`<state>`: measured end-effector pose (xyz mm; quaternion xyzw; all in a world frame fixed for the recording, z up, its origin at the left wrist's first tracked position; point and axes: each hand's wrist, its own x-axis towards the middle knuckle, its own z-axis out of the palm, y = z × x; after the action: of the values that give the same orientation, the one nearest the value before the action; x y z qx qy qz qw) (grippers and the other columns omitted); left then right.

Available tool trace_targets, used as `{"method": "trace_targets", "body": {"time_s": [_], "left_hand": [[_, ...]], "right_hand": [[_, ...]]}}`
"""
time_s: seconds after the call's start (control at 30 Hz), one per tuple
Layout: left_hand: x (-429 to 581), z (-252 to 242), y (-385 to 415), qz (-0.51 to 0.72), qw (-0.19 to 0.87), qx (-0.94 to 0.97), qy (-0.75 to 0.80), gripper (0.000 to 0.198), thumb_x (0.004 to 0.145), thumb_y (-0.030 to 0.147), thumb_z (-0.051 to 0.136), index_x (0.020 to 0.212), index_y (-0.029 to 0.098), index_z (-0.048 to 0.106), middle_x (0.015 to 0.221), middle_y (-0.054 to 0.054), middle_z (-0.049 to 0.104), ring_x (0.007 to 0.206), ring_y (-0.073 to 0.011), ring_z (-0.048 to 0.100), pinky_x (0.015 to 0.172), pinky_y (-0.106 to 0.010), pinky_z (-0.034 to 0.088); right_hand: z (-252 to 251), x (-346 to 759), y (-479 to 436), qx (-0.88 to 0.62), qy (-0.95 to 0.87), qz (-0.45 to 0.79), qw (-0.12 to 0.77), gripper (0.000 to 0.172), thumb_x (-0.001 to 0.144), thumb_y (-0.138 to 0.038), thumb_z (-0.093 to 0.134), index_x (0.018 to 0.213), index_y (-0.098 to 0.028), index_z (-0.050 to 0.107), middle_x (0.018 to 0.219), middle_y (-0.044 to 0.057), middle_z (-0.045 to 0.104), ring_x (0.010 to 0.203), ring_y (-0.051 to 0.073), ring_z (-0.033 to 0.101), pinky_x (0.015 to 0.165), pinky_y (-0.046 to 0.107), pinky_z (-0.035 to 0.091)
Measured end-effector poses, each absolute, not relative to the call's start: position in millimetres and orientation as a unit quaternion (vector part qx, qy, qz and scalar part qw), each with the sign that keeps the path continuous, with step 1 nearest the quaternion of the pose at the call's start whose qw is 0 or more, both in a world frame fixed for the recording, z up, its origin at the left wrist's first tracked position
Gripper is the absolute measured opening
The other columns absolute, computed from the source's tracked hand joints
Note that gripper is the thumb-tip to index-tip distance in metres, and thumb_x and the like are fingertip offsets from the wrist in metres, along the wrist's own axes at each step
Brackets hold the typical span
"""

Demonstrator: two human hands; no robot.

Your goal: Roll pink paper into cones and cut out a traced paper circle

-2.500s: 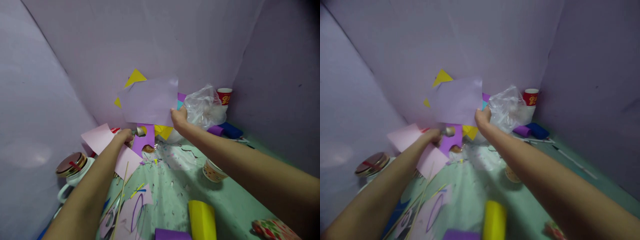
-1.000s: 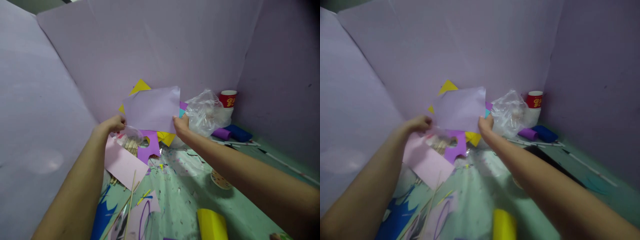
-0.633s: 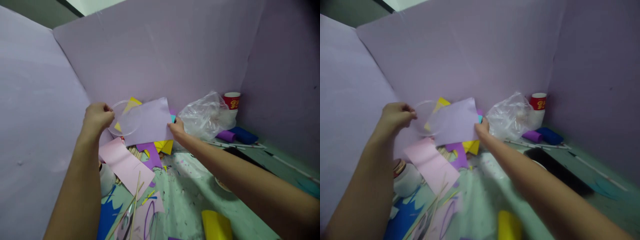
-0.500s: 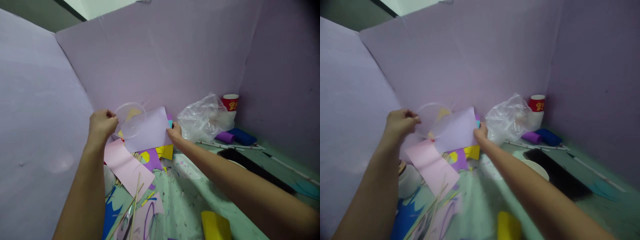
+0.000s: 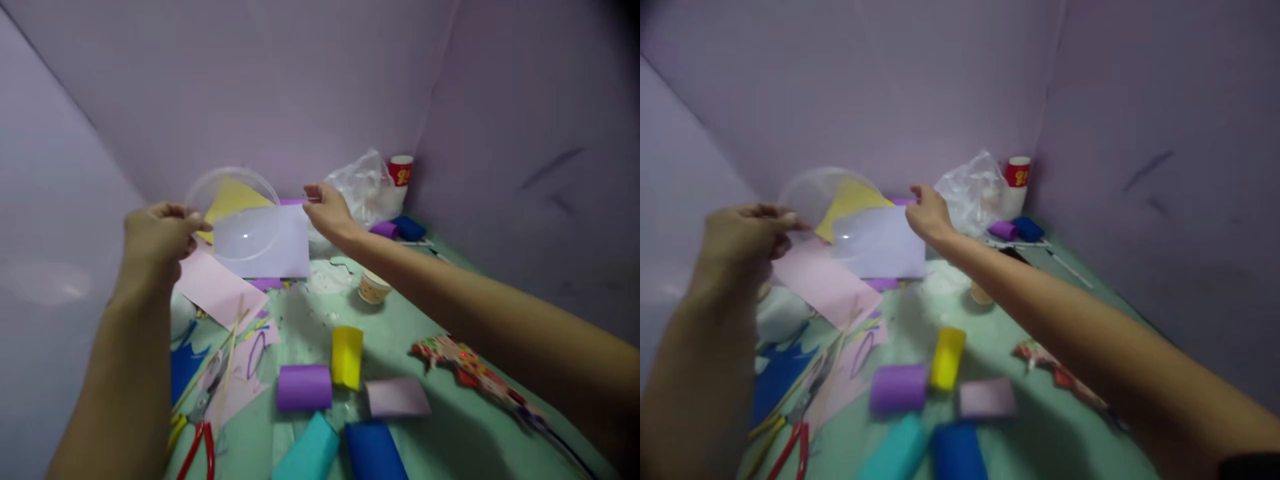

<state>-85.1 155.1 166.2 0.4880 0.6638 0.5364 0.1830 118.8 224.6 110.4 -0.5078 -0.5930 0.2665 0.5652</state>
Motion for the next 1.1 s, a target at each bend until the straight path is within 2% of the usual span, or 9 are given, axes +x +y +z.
{"method": "trace_targets", "body": {"time_s": [0.1,0.23,0.3,0.4,0.53,0.67,0.77,0.97,1.1], "left_hand": [[-77,153,115,0.538,0.3,0.483,0.622,0.009,0.071,0.015,0.054,0.066,0.016,0.047,0.061,0.004,0.059,0.03,0.0004,0.026,0.029,-0.015,0.013],[-64,116,50,0.458,0.456,0.445,0.62,0.018,0.064,0.03,0.063,0.066,0.018,0.05,0.055,0.002,0.062,0.024,0.001,0.024,0.028,-0.014,0.015],[-54,95,21,0.442,0.502,0.41,0.62,0.028,0.058,0.038,0.068,0.075,0.021,0.054,0.054,0.002,0.063,0.023,0.0003,0.025,0.028,-0.014,0.013],[-40,71,-10,0.405,0.525,0.394,0.636,0.035,0.058,0.046,0.068,0.081,0.024,0.054,0.055,0.002,0.064,0.022,-0.0021,0.026,0.028,-0.016,0.012],[-30,58,-27,0.324,0.393,0.492,0.706,0.028,0.06,0.05,0.062,0.07,0.024,0.056,0.049,0.003,0.057,0.03,-0.0093,0.037,0.033,-0.023,0.025],[-29,56,-21,0.218,0.224,0.574,0.757,0.026,0.065,0.049,0.054,0.058,0.025,0.059,0.051,0.001,0.058,0.05,-0.0164,0.051,0.051,-0.029,0.039],[-30,51,-11,0.184,0.211,0.575,0.768,0.029,0.066,0.05,0.053,0.056,0.024,0.059,0.054,0.0,0.061,0.057,-0.0194,0.055,0.055,-0.031,0.038],[-30,40,-6,0.142,0.188,0.587,0.775,0.03,0.07,0.049,0.051,0.056,0.024,0.061,0.054,-0.001,0.06,0.059,-0.0205,0.055,0.053,-0.031,0.033],[-26,45,-7,0.121,0.168,0.591,0.78,0.033,0.074,0.05,0.048,0.056,0.024,0.06,0.054,-0.001,0.059,0.059,-0.0205,0.055,0.054,-0.03,0.032]], "right_hand": [[122,145,168,-0.474,-0.593,0.344,0.552,0.028,0.084,-0.015,0.05,0.11,-0.012,0.059,0.1,0.005,0.064,0.089,0.018,0.064,0.077,0.033,0.053],[118,184,84,-0.458,-0.565,0.493,0.477,0.023,0.085,-0.035,0.051,0.094,-0.018,0.065,0.088,0.007,0.066,0.061,0.017,0.064,0.043,0.027,0.052],[108,197,49,-0.452,-0.555,0.523,0.462,0.027,0.082,-0.041,0.053,0.099,-0.022,0.063,0.087,0.006,0.066,0.058,0.017,0.064,0.038,0.026,0.051],[87,206,9,-0.493,-0.544,0.513,0.445,0.031,0.074,-0.038,0.061,0.102,-0.024,0.061,0.081,0.005,0.068,0.051,0.016,0.063,0.037,0.026,0.051],[56,207,-16,-0.564,-0.547,0.468,0.404,0.029,0.07,-0.036,0.062,0.096,-0.022,0.063,0.053,-0.001,0.062,0.04,0.016,0.057,0.039,0.029,0.05],[38,207,-15,-0.62,-0.562,0.397,0.378,0.027,0.069,-0.039,0.062,0.091,-0.024,0.067,0.064,0.002,0.066,0.045,0.018,0.059,0.041,0.032,0.049],[35,206,-7,-0.641,-0.594,0.331,0.356,0.024,0.069,-0.039,0.062,0.085,-0.025,0.07,0.07,0.004,0.069,0.05,0.02,0.061,0.047,0.034,0.048],[27,207,5,-0.652,-0.616,0.324,0.302,0.024,0.071,-0.036,0.06,0.085,-0.02,0.072,0.058,0.003,0.068,0.047,0.02,0.061,0.045,0.032,0.046],[27,206,8,-0.64,-0.637,0.313,0.294,0.025,0.075,-0.031,0.057,0.087,-0.017,0.073,0.067,0.005,0.072,0.049,0.018,0.061,0.046,0.028,0.045]]}}
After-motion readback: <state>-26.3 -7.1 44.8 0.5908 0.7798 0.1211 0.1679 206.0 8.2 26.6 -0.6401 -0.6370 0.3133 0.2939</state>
